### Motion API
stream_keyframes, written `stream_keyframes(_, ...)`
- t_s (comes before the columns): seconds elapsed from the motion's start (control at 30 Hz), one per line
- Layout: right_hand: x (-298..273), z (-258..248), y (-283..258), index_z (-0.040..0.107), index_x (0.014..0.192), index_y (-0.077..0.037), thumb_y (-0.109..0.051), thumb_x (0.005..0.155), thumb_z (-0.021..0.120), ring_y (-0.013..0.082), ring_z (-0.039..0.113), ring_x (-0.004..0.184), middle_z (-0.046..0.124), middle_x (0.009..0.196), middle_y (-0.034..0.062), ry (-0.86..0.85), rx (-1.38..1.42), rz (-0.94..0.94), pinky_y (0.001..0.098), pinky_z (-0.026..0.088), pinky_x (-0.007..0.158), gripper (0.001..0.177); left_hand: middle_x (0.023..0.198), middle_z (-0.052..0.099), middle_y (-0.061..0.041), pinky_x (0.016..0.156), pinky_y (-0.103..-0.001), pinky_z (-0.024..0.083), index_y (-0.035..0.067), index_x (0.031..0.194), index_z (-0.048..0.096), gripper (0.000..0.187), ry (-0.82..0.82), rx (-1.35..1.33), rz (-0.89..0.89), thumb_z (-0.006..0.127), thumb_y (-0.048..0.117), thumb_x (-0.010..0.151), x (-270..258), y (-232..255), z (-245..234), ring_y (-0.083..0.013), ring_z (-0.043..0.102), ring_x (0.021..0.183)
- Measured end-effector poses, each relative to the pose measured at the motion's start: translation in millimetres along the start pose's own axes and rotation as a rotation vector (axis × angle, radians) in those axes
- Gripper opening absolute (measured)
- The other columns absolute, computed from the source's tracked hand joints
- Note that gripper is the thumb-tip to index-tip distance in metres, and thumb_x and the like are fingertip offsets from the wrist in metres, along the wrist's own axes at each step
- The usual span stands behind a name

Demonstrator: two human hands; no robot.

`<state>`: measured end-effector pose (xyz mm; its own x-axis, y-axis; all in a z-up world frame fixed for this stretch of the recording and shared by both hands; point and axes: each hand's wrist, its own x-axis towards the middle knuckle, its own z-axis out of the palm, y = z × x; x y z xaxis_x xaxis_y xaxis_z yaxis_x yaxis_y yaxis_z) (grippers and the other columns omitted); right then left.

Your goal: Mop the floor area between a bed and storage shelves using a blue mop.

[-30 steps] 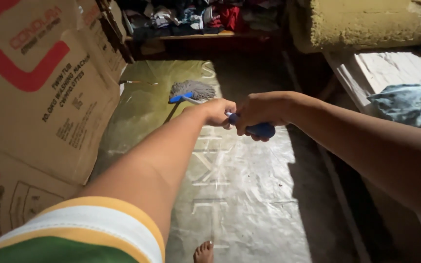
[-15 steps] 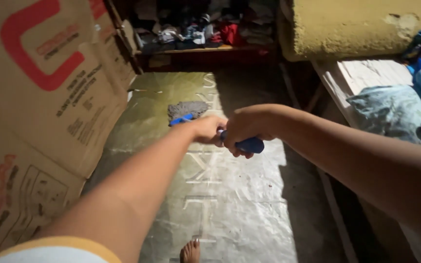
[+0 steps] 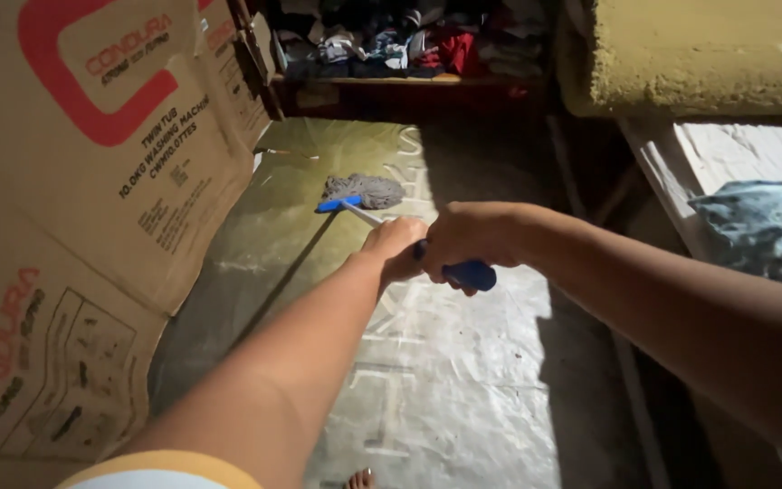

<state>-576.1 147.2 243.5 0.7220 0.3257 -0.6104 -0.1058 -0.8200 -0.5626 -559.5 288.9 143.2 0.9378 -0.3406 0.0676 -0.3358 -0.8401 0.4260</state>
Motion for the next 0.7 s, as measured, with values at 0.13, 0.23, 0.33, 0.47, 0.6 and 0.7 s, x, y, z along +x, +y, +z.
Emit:
stream_keyframes(0.13,21,-6,-35,0.073,0.082,0.008,-0.007,0.076,0.076,0.0249,0.070,0.057,0.072,0.071,0.0184,-0.024,-0.007,-0.099,0.0369,0.059,0.051,0.017,0.104,0.074,-0.019,0.088,-0.050,0.056,0.016,0.100,0.077,0.033,0.001,-0.030,-0.059,0.077,0.035,0.073,10,-34,-26,-0.0404,0.068,0.105)
stream_keyframes(0.23,52,-11,-63,0.075,0.080,0.006,-0.009,0.074,0.076,0.0232,0.072,0.056,0.073,0.069,0.0162,-0.079,-0.077,-0.135,0.0355,0.058,0.050,0.016,0.105,0.074,-0.019,0.088,-0.050,0.056,0.017,0.103,0.076,0.039,-0.021,-0.033,-0.083,0.079,0.038,0.070,23,-65,-43,-0.0401,0.068,0.106)
stream_keyframes(0.33,82,-14,-88,0.074,0.079,0.008,-0.005,0.073,0.077,0.0247,0.070,0.056,0.072,0.069,0.0175,-0.028,-0.041,-0.093,0.0372,0.057,0.050,0.015,0.107,0.073,-0.020,0.090,-0.050,0.056,0.018,0.105,0.077,0.040,-0.032,0.016,-0.099,0.080,0.038,0.070,39,-100,-51,-0.0396,0.069,0.107)
stream_keyframes(0.47,105,-6,-116,0.075,0.080,0.008,-0.010,0.074,0.078,0.0246,0.073,0.060,0.075,0.073,0.0166,-0.054,-0.127,-0.140,0.0353,0.058,0.052,0.019,0.106,0.074,-0.019,0.091,-0.049,0.056,0.016,0.103,0.077,0.038,-0.013,-0.009,-0.131,0.078,0.036,0.072,46,-139,-56,-0.0387,0.070,0.107)
stream_keyframes(0.6,118,23,-130,0.076,0.084,0.005,-0.009,0.075,0.079,0.0240,0.074,0.064,0.076,0.076,0.0155,-0.024,-0.117,-0.110,0.0354,0.060,0.056,0.017,0.104,0.074,-0.021,0.089,-0.050,0.055,0.015,0.105,0.075,0.037,-0.002,-0.007,-0.155,0.075,0.034,0.074,24,-153,-64,-0.0408,0.069,0.105)
stream_keyframes(0.7,104,31,-140,0.077,0.086,0.006,-0.011,0.076,0.078,0.0247,0.075,0.066,0.077,0.079,0.0162,-0.051,-0.168,-0.097,0.0349,0.060,0.057,0.020,0.103,0.074,-0.020,0.088,-0.050,0.055,0.014,0.103,0.075,0.036,0.015,-0.036,-0.200,0.075,0.034,0.073,10,-154,-65,-0.0410,0.069,0.104)
